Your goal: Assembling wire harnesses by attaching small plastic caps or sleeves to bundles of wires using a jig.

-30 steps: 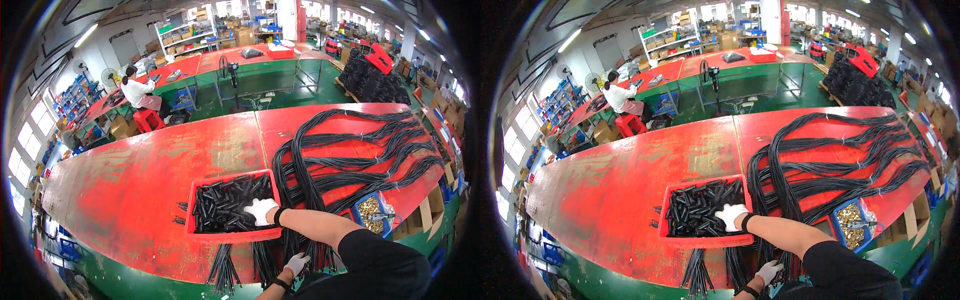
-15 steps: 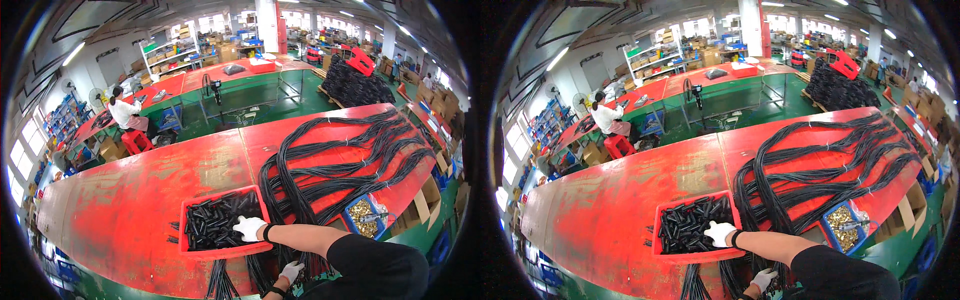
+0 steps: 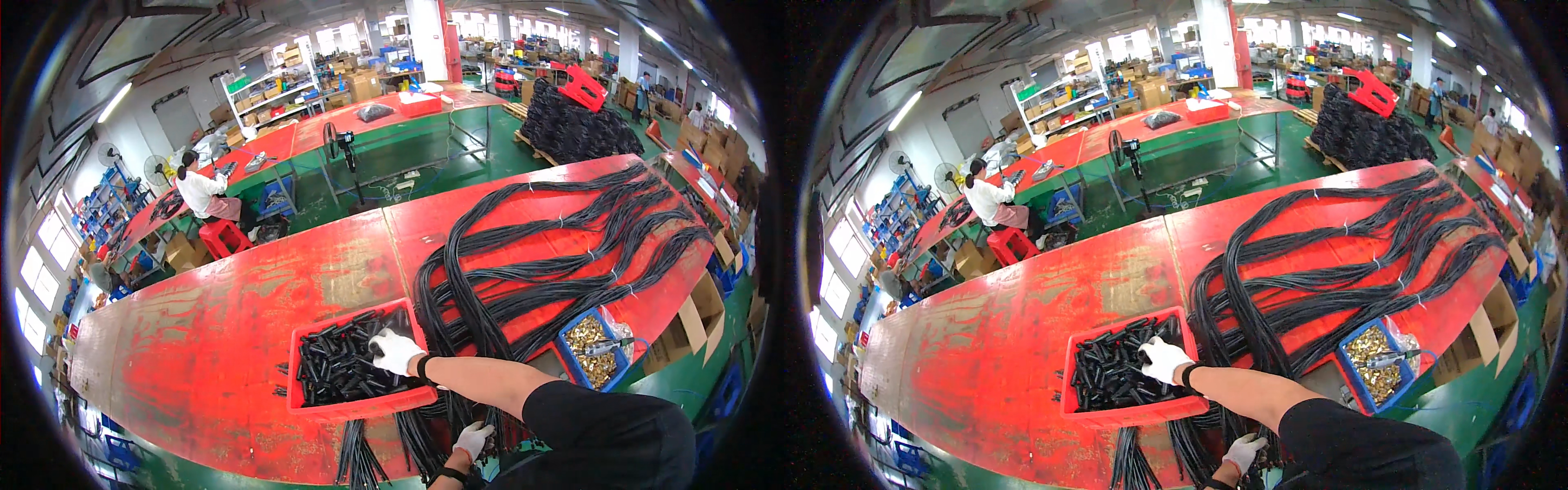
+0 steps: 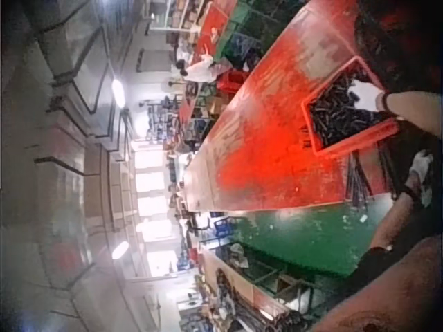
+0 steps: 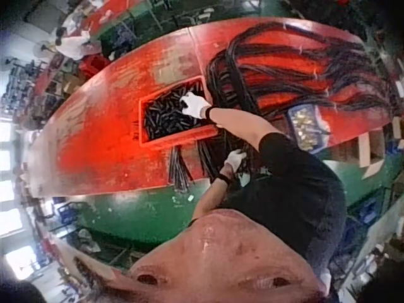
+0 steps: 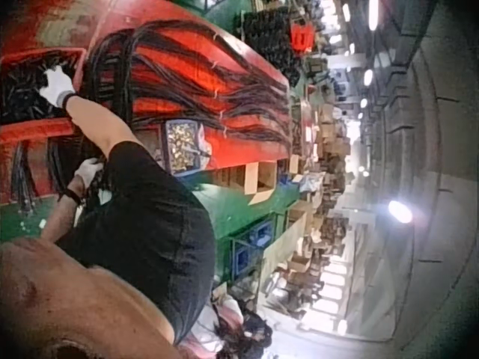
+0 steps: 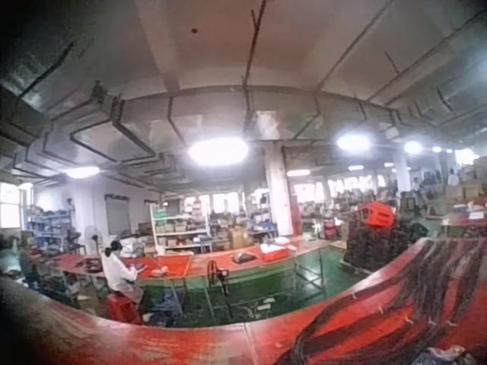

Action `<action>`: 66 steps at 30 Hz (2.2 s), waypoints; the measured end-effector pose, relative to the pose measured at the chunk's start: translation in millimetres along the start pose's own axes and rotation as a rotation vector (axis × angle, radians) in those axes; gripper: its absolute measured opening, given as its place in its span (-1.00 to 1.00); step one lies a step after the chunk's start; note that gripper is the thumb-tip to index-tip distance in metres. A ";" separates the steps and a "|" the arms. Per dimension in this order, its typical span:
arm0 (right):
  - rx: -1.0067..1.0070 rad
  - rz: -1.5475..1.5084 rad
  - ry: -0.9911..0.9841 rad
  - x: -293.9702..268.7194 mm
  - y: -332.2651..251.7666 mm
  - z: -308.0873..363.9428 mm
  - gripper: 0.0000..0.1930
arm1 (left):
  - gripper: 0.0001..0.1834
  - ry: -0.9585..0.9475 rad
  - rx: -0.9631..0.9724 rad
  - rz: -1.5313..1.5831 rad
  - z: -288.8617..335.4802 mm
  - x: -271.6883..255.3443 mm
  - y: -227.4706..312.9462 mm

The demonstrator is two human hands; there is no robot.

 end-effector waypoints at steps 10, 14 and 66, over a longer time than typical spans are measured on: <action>0.079 -0.425 0.308 -7.4 36.2 -12.6 -0.62 | -0.66 0.007 -0.027 0.126 1.3 11.9 5.2; 0.198 -0.620 0.233 -3.0 55.0 -15.2 -0.69 | -0.72 0.087 0.086 0.041 -10.1 16.2 -0.3; 1.088 -1.096 0.017 -81.1 259.9 442.0 -0.76 | -0.68 -0.107 -0.279 0.513 -12.4 131.4 18.2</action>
Point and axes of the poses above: each hand's wrist, its own z-axis away from the middle knuckle, its own x-axis out of the palm, y = z × x, the point moved 6 cm from there along -z, towards the middle knuckle, and after that the axes turned 8 degrees about y, right-handed, at the moved point
